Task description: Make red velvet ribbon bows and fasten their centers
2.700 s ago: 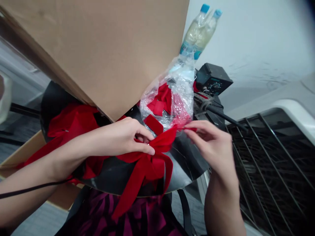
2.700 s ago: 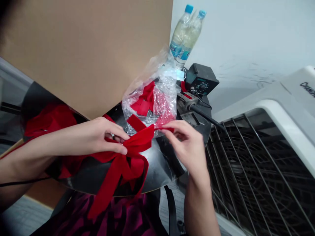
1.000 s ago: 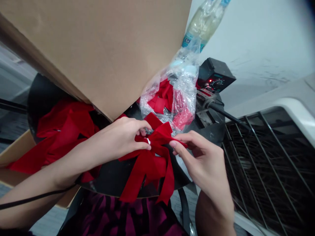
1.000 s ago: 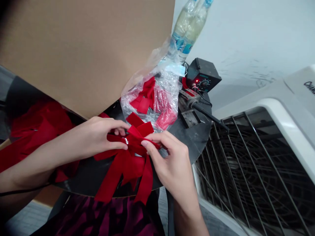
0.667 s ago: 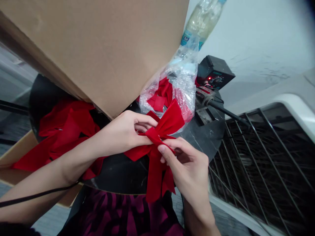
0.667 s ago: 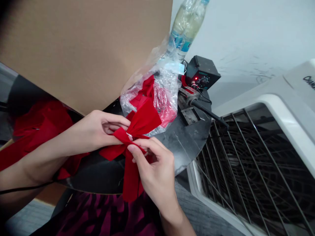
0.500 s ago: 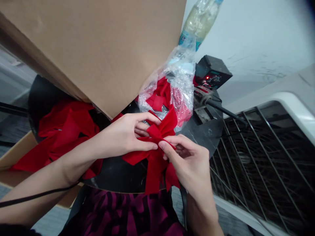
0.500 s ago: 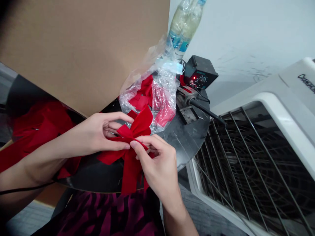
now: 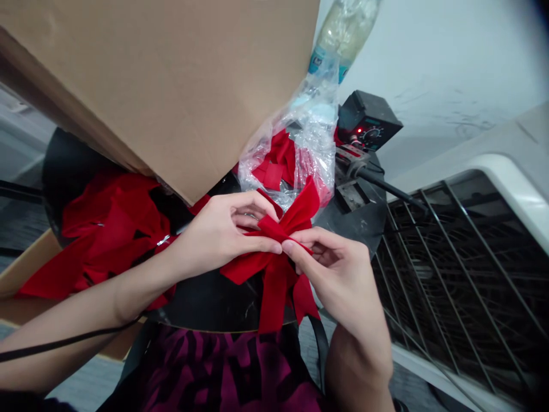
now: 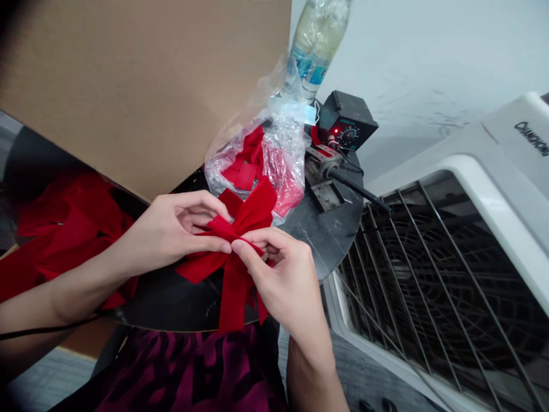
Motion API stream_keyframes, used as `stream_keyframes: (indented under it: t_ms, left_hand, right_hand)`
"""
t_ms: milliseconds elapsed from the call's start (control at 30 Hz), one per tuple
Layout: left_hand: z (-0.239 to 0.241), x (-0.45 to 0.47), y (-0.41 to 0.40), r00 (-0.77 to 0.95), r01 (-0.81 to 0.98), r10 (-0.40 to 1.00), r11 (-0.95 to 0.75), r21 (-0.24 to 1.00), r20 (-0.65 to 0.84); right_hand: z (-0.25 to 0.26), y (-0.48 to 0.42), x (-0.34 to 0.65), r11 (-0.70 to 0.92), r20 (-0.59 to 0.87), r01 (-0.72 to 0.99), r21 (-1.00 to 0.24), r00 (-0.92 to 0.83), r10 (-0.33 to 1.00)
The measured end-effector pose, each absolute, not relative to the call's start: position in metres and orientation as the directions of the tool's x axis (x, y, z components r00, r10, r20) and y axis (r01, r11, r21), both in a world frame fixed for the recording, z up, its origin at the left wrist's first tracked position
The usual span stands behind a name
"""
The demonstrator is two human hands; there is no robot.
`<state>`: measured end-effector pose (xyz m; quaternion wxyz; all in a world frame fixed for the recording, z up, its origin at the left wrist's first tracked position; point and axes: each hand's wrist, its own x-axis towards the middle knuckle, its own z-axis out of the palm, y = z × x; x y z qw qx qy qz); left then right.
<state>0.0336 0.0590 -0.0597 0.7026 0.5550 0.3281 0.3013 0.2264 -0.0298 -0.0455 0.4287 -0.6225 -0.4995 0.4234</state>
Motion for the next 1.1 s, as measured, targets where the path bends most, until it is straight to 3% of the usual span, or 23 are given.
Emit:
stream_keyframes:
  t_ms: [200,333,433,600,867,1100]
  left_hand:
    - [-0.060,0.039,0.053,0.531,-0.060,0.836,0.198,0.978,-0.136]
    - [-0.061,0.040,0.054,0.469,-0.056,0.869,0.209,0.976,-0.159]
    - [-0.061,0.040,0.054,0.426,-0.043,0.892,0.189,0.981,-0.153]
    - [-0.061,0.041,0.052,0.404,-0.086,0.898,0.226,0.970,-0.174]
    - [-0.061,0.043,0.053,0.453,-0.236,0.852,0.399,0.886,-0.263]
    - [-0.063,0.041,0.054,0.469,-0.242,0.835,0.436,0.867,-0.288]
  right_hand:
    - [-0.049,-0.029,0.229,-0.116,-0.066,0.257,-0.959,0.196,0.978]
    - [-0.055,-0.031,0.227,-0.032,0.057,0.355,-0.934,0.239,0.969]
    - [-0.060,-0.032,0.225,0.037,0.130,0.302,-0.953,0.294,0.947]
    - [-0.063,-0.032,0.224,-0.041,-0.012,0.083,-0.996,0.327,0.945]
    - [-0.071,-0.023,0.219,-0.022,-0.041,-0.058,-0.998,0.355,0.934]
    - [-0.077,-0.020,0.222,-0.040,-0.070,-0.092,-0.995,0.352,0.933]
